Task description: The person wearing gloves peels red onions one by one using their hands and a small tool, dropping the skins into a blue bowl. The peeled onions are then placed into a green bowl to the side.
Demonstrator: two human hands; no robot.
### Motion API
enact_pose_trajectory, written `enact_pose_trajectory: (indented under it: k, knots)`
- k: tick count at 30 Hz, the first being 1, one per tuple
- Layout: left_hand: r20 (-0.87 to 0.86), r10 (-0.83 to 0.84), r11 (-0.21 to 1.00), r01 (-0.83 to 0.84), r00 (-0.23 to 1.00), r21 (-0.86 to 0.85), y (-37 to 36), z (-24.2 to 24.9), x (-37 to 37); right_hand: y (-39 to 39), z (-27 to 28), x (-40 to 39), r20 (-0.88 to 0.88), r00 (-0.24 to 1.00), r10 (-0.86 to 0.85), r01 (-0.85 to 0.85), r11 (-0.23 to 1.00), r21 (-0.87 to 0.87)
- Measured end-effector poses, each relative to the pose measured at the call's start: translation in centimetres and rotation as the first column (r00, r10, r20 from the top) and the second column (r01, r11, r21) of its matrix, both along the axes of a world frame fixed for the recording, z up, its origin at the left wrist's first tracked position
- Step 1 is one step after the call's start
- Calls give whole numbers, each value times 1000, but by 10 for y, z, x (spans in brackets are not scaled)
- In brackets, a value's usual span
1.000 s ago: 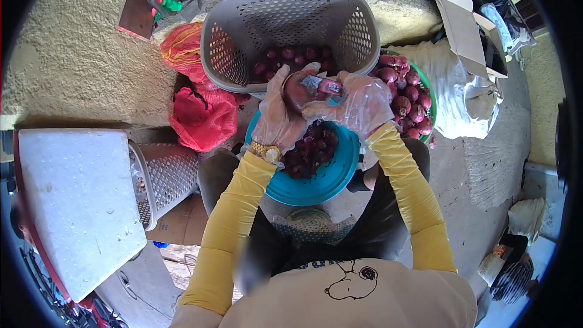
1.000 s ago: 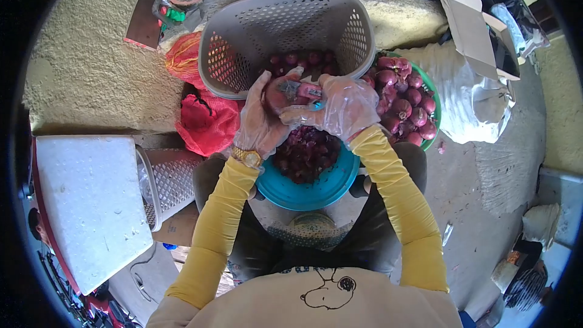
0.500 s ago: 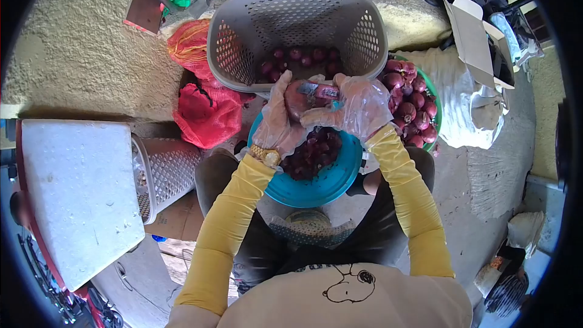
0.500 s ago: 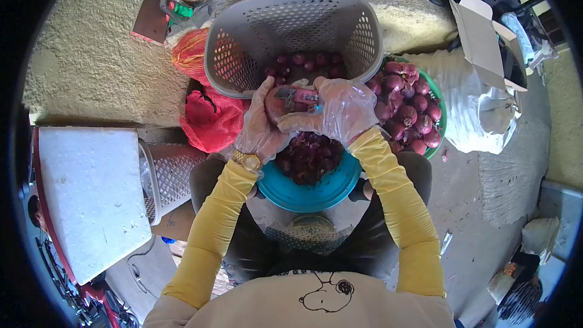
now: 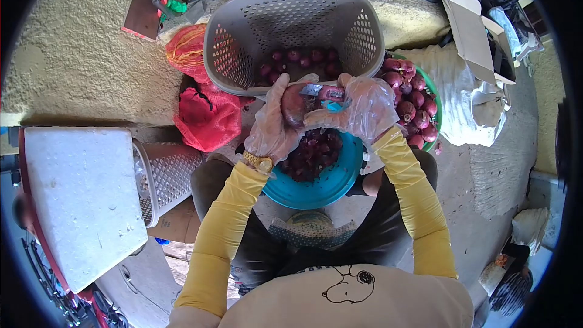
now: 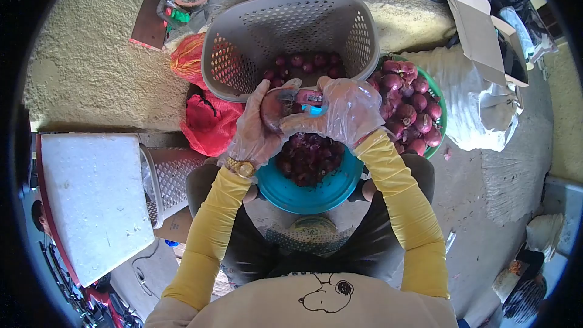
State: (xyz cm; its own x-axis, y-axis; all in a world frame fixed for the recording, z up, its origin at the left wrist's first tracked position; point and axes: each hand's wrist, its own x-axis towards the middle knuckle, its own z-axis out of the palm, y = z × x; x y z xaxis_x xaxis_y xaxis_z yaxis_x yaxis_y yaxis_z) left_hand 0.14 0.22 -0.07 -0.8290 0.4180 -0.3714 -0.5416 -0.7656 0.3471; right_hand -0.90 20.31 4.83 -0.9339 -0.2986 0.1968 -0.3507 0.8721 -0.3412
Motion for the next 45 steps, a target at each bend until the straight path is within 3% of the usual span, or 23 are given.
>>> enact_pose_trajectory:
  k: [3, 10, 12, 17, 27, 30, 33, 38, 45]
  knots:
    - [47, 15, 999, -17, 999, 44, -1, 2, 1, 0, -2, -3, 83, 996, 15, -21, 997, 72]
    - [2, -31, 998, 31, 1000, 60, -3, -3, -4, -3, -11, -6, 98, 995, 32, -38, 997, 62]
    - [9, -20, 996, 19, 1000, 84, -3, -2, -5, 0, -20, -10, -37, 999, 19, -20, 999, -27]
    - [80, 8, 999, -12, 997, 52, -2, 1, -6, -2, -24, -12, -3, 1000, 25, -25, 1000, -14]
    - [40, -32, 993, 28, 999, 112, -6, -4, -7, -6, -24, -11, 47, 997, 53, -52, 998, -28]
    - [85, 5, 998, -10, 996, 58, -4, -8, -7, -8, -20, -8, 51, 997, 63, -62, 998, -10]
    - [-1, -17, 998, 17, 1000, -60, -6, -21, -8, -9, -16, -10, 136, 989, 52, -62, 995, 72]
    - [149, 26, 1000, -28, 989, 11, -3, -11, -4, -8, -16, -8, 124, 990, 71, -85, 990, 109]
    - [148, 5, 1000, -6, 989, 7, -2, -11, 1, -10, -20, -4, 177, 983, 53, -64, 996, 61]
